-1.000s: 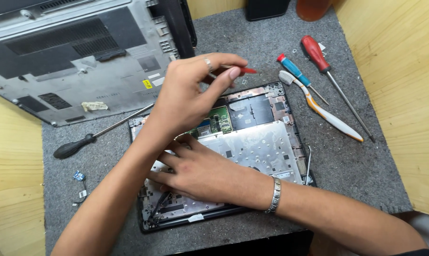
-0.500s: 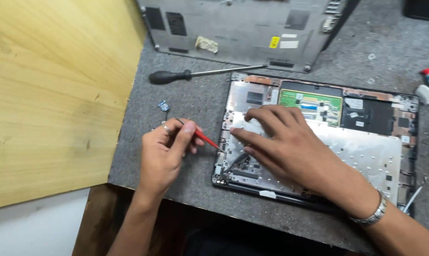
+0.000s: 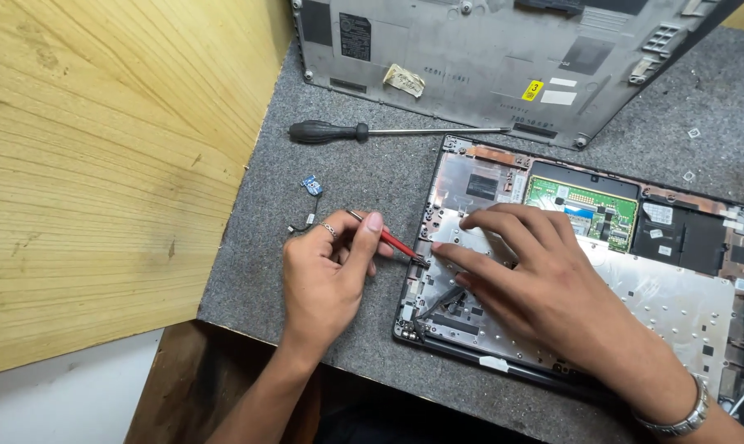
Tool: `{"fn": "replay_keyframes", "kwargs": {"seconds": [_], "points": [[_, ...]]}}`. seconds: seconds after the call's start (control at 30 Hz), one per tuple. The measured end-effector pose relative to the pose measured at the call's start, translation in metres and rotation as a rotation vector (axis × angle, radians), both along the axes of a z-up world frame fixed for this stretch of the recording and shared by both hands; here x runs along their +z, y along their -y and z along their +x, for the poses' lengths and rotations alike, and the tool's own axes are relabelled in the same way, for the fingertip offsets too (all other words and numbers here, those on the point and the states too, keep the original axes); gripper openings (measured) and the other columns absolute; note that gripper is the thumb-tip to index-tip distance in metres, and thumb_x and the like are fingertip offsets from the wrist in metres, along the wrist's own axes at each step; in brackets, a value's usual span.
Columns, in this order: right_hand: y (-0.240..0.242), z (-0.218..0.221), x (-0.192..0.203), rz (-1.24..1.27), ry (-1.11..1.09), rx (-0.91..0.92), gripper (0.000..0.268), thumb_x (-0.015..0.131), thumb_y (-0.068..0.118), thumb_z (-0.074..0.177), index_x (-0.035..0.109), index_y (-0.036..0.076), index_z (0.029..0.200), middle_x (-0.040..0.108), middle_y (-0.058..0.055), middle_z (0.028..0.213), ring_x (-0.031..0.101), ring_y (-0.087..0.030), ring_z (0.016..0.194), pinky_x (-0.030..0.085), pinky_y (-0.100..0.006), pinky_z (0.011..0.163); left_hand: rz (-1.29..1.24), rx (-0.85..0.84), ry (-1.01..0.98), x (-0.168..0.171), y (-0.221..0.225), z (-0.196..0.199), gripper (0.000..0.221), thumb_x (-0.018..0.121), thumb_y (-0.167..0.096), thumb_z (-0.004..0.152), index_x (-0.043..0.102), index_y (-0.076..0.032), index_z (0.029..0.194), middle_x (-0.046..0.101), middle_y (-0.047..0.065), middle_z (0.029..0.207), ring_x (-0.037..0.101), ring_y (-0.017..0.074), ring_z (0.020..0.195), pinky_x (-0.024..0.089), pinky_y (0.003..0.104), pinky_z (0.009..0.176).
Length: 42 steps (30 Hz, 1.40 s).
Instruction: Disassembling and cleaning the internal components of a laptop using a screwdriver and a toothbrush.
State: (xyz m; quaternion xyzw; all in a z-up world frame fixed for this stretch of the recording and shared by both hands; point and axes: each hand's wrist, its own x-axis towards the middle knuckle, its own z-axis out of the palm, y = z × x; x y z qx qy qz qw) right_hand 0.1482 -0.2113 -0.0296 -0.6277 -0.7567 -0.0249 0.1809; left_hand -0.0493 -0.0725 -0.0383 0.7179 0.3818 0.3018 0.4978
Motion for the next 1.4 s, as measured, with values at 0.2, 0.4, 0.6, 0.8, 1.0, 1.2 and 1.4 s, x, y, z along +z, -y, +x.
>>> {"fn": "replay_keyframes", "kwargs": {"seconds": [0.2,0.4,0.6,0.8,1.0,1.2,1.4], "points": [[-0.002,-0.0004,0.0043,0.0,-0.064,0.029,0.028,0.06,0.023,0.1,0.064,0.025,0.128,0.06,-0.011,0.129,0.056,-0.033,0.118,0.044,-0.047,0.091,0.05,0.004,-0.014,0.0007,0.0,-0.0003,0.028,0.063,-0.027,0.099,0.072,-0.009,0.08,0.074,-0.001,0.063,0.055,0.002,0.046,0.046,0.019,0.045],[-0.0013,0.0008,0.0011,-0.011,-0.052,0.023,0.032,0.062,0.023,0.099,0.063,0.029,0.13,0.059,-0.009,0.13,0.056,-0.032,0.119,0.044,-0.048,0.089,0.031,0.011,-0.023,0.0015,-0.0003,0.0024,0.031,0.061,-0.028,0.1,0.07,-0.01,0.076,0.073,-0.003,0.061,0.051,0.0003,0.043,0.043,0.018,0.043],[-0.0004,0.0024,0.0002,-0.019,-0.047,0.049,0.037,0.063,0.023,0.096,0.064,0.032,0.132,0.059,-0.009,0.133,0.055,-0.033,0.122,0.043,-0.05,0.091,0.01,0.02,-0.029,0.0015,-0.0011,0.0056,0.033,0.063,-0.026,0.1,0.07,-0.01,0.072,0.067,-0.004,0.053,0.048,0.0003,0.039,0.041,0.018,0.04],[-0.0005,0.0005,0.0006,-0.013,-0.02,0.031,0.035,0.063,0.023,0.096,0.064,0.032,0.13,0.059,-0.009,0.132,0.055,-0.033,0.12,0.043,-0.049,0.09,0.006,0.019,-0.02,0.0019,-0.0004,0.0057,0.034,0.062,-0.027,0.1,0.069,-0.01,0.072,0.068,-0.003,0.055,0.048,0.0003,0.04,0.041,0.017,0.04],[-0.0015,-0.0014,0.002,-0.006,-0.026,0.021,0.032,0.062,0.025,0.098,0.064,0.029,0.13,0.059,-0.009,0.131,0.055,-0.033,0.12,0.043,-0.049,0.089,0.042,0.028,-0.003,0.0029,0.0003,0.0051,0.031,0.061,-0.025,0.1,0.068,-0.009,0.075,0.075,-0.001,0.064,0.056,0.0016,0.044,0.045,0.016,0.043],[-0.0017,-0.0007,-0.0013,-0.006,-0.042,0.012,0.032,0.062,0.024,0.098,0.065,0.03,0.129,0.059,-0.008,0.131,0.055,-0.033,0.119,0.043,-0.049,0.091,0.063,0.054,0.006,0.0022,0.0011,0.0036,0.032,0.062,-0.025,0.1,0.065,-0.01,0.072,0.073,-0.001,0.062,0.057,0.0024,0.044,0.046,0.018,0.044],[-0.0021,-0.0021,-0.0034,-0.012,-0.058,-0.008,0.032,0.064,0.024,0.096,0.065,0.031,0.128,0.059,-0.007,0.132,0.054,-0.033,0.12,0.042,-0.049,0.092,0.036,0.082,0.021,0.0022,0.0019,0.0034,0.03,0.061,-0.026,0.1,0.068,-0.009,0.076,0.074,0.0,0.063,0.057,0.0029,0.045,0.046,0.018,0.045]]}}
